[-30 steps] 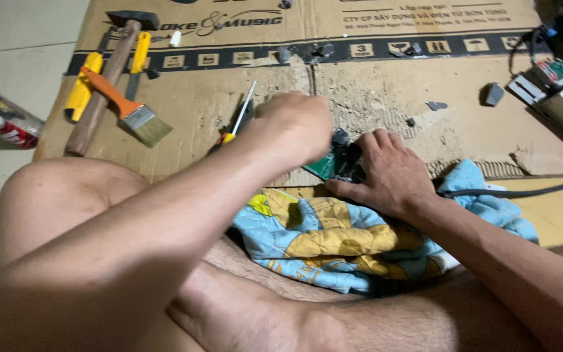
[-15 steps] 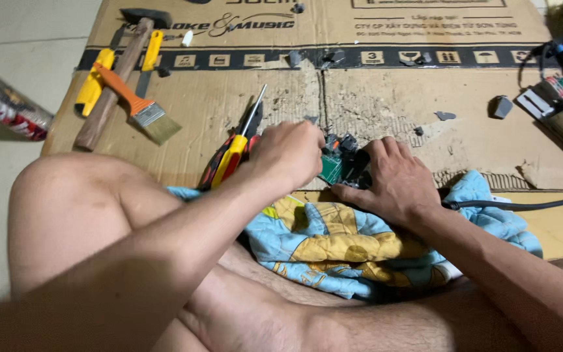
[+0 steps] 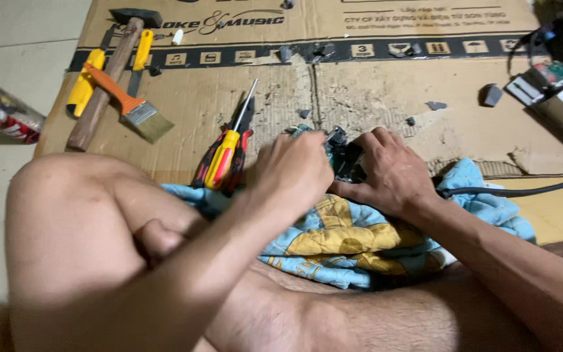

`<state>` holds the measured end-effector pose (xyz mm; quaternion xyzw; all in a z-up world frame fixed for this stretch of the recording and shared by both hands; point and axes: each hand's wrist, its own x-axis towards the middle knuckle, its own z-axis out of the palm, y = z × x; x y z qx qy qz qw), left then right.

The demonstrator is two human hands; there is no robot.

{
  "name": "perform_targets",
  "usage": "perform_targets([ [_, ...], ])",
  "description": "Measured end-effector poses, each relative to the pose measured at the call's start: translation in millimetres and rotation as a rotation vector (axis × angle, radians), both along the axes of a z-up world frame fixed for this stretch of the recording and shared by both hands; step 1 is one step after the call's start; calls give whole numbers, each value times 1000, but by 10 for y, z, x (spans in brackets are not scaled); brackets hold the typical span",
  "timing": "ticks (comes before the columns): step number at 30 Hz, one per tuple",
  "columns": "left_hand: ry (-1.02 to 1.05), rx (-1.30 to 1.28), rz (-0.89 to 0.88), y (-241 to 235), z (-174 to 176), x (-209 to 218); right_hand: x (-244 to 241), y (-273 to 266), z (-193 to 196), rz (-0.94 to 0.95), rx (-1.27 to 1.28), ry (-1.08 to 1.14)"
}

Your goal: The person is repairing a small electronic device, likely a hard drive, using various tools. They use pliers to manipulate components and a screwdriver to adjust parts on the circuit board.

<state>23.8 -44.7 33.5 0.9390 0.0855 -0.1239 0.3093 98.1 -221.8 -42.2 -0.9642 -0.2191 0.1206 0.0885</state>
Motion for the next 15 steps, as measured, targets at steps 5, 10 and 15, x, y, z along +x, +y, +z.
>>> perform_targets([
  [5, 50, 271, -125, 134, 52, 366, -11, 13, -47, 8, 5, -62],
  [10, 85, 419, -201, 157, -75, 542, -22, 48, -8, -3, -28, -36],
  [15, -46, 632, -434, -150, -28, 485, -5, 32, -52, 19, -25, -76],
])
